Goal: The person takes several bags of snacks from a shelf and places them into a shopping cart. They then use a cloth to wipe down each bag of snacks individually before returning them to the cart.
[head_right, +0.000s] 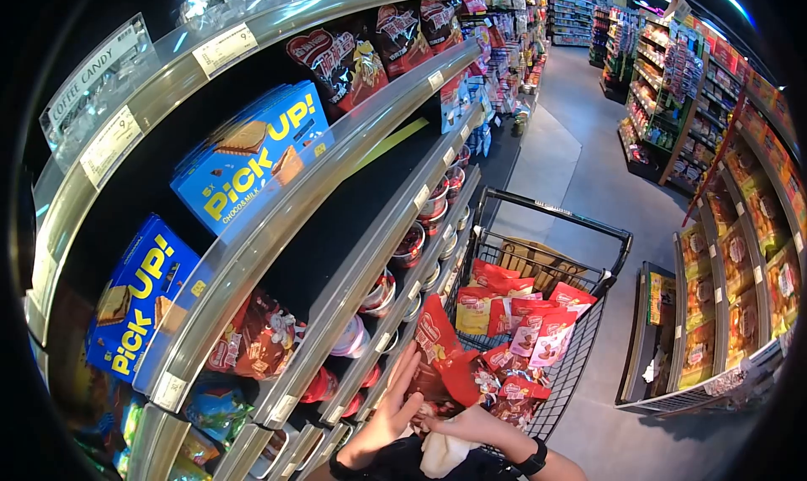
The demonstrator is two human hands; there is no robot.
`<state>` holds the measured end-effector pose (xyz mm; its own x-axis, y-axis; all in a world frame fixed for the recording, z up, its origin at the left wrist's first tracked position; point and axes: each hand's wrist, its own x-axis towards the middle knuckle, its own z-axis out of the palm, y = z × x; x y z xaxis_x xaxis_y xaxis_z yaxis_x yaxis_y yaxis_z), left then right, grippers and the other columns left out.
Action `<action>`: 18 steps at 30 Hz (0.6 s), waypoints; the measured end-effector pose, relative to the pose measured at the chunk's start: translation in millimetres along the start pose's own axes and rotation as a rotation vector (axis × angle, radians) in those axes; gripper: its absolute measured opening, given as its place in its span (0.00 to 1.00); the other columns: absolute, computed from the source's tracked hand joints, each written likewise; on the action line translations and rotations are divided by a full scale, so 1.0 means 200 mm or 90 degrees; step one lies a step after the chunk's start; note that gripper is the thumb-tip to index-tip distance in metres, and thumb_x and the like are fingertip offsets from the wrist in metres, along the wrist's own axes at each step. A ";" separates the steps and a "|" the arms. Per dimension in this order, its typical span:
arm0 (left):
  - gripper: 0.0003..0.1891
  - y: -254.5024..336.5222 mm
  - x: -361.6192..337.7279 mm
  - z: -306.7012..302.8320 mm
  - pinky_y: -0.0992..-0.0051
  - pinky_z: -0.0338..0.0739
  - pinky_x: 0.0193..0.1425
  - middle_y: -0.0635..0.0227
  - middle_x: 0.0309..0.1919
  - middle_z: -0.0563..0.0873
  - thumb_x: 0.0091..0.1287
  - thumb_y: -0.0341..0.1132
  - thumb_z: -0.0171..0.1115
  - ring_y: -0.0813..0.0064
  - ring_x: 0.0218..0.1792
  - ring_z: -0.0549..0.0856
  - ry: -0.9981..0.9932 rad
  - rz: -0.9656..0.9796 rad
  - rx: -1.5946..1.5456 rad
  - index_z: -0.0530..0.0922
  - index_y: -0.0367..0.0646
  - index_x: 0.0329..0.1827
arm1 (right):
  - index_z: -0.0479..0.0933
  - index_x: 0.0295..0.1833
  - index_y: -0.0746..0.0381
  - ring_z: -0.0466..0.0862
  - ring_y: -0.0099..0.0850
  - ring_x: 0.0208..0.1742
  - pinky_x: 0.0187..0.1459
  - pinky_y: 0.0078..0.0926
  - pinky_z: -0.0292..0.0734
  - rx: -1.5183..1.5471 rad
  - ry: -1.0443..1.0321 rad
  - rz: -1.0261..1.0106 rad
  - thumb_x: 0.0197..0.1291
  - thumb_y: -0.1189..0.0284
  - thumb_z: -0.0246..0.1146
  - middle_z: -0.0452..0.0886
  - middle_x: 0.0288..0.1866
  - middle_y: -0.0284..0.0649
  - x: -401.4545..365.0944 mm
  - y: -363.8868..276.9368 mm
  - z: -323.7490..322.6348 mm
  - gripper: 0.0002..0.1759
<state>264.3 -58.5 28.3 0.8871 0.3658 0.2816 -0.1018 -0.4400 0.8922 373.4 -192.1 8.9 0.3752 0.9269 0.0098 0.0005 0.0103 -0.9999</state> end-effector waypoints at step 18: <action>0.34 -0.02 -0.49 -0.37 0.67 0.76 0.53 0.61 0.50 0.79 0.43 0.19 0.71 0.70 0.49 0.80 0.287 -0.269 -0.300 0.69 0.35 0.58 | 0.69 0.60 0.61 0.78 0.26 0.47 0.50 0.24 0.71 -0.038 -0.223 0.049 0.63 0.64 0.58 0.79 0.47 0.38 0.14 0.09 -0.01 0.22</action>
<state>144.4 -32.6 23.1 0.6344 0.7677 -0.0899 -0.0655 0.1693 0.9834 385.4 -167.0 -9.7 0.0357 0.9966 -0.0747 0.0433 -0.0763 -0.9961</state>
